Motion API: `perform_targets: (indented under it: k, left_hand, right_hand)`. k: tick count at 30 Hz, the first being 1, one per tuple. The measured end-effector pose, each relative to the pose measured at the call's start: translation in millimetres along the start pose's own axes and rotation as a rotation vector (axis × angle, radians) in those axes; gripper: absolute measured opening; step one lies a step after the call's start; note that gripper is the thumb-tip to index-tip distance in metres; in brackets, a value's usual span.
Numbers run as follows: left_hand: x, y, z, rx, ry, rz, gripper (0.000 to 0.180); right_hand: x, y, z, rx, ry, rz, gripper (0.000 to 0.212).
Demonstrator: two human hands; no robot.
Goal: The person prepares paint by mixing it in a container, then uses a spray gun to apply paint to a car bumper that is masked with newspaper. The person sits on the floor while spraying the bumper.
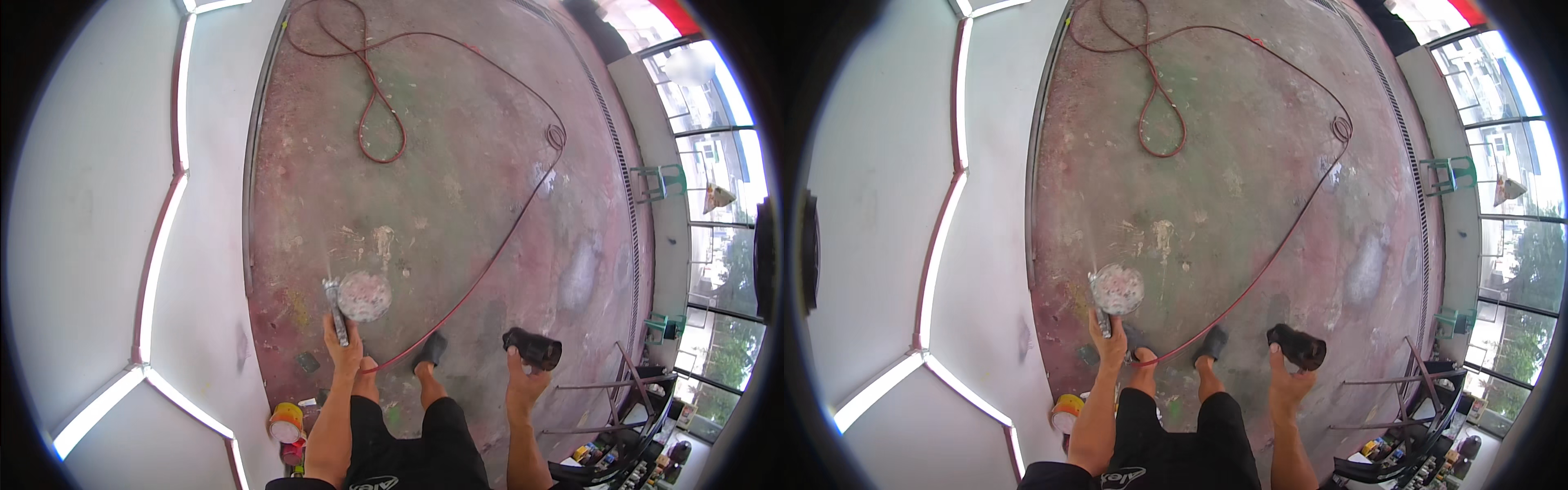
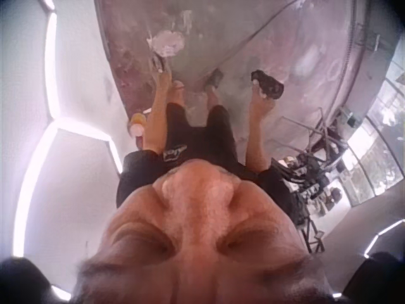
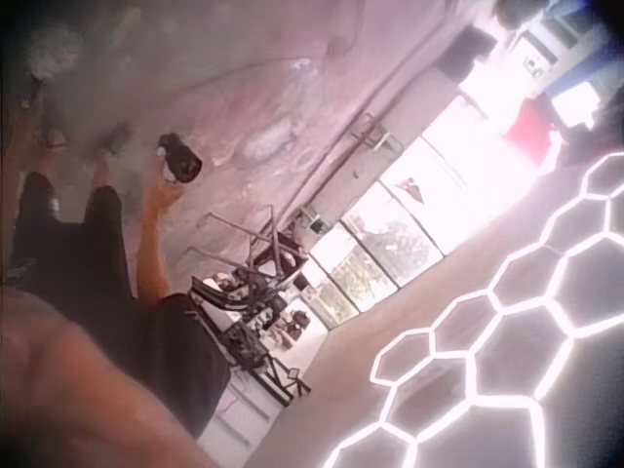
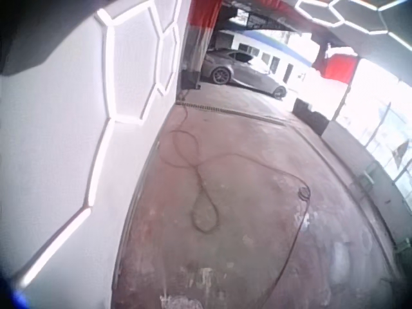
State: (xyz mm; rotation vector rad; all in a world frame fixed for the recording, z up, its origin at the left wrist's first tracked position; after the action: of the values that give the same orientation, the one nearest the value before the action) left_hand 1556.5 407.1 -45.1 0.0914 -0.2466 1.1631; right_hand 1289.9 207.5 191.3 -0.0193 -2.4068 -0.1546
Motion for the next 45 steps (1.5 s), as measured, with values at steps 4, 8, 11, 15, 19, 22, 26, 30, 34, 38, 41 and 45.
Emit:
perform_targets:
  k: [4, 8, 11, 15, 19, 22, 26, 30, 34, 38, 41, 45]
  left_hand:
    - [-64, -8, 114, -0.025, 0.010, -0.188, 0.034]
    - [-118, 18, 184, -0.003, -0.046, -0.385, 0.040]
    - [-168, 50, 231, -0.084, -0.097, -0.500, 0.044]
    - [-223, 98, 297, -0.217, -0.187, -0.685, 0.049]
    - [-273, 141, 325, -0.195, -0.216, -0.769, 0.050]
    - [-302, 162, 357, -0.157, -0.226, -0.813, 0.049]
    - [-334, 174, 384, -0.172, -0.171, -0.841, 0.050]
    - [-356, 198, 398, -0.280, -0.130, -0.788, 0.046]
    - [-371, 203, 410, -0.245, -0.162, -0.849, 0.054]
    - [-372, 206, 418, -0.210, -0.141, -0.887, 0.056]
    - [-372, 204, 402, -0.223, -0.131, -0.850, 0.054]
    - [-373, 202, 407, -0.304, -0.154, -0.829, 0.052]
  right_hand:
    - [53, -35, -47, 0.018, -0.305, 0.061, 0.029]
    - [76, -82, -85, 0.038, -0.490, -0.009, 0.023]
    - [92, -115, -97, 0.031, -0.495, -0.013, 0.033]
    - [145, -154, -90, 0.103, -0.405, 0.047, 0.050]
    - [206, -187, -65, 0.035, -0.463, 0.017, 0.057]
    - [243, -203, -52, 0.062, -0.499, 0.033, 0.057]
    - [272, -230, -42, 0.186, -0.427, 0.178, 0.056]
    - [306, -243, -37, 0.313, -0.217, 0.329, 0.051]
    - [323, -251, -30, 0.255, -0.186, 0.343, 0.049]
    - [325, -253, -21, 0.317, -0.182, 0.372, 0.047]
    - [331, -252, -30, 0.427, -0.135, 0.367, 0.048]
    - [338, -253, -36, 0.453, -0.083, 0.329, 0.052]
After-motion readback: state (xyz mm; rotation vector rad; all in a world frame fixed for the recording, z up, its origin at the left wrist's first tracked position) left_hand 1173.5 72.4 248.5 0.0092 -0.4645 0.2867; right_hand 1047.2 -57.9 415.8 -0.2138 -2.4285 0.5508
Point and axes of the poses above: each hand's wrist, its own y-axis away from the middle knuckle, its own x-axis out of the back of the hand, z = x × y, the point moved 3 cm from there along -y, towards the middle knuckle, and after that the axes turned 9 degrees about -x, right-handed, at the moved point
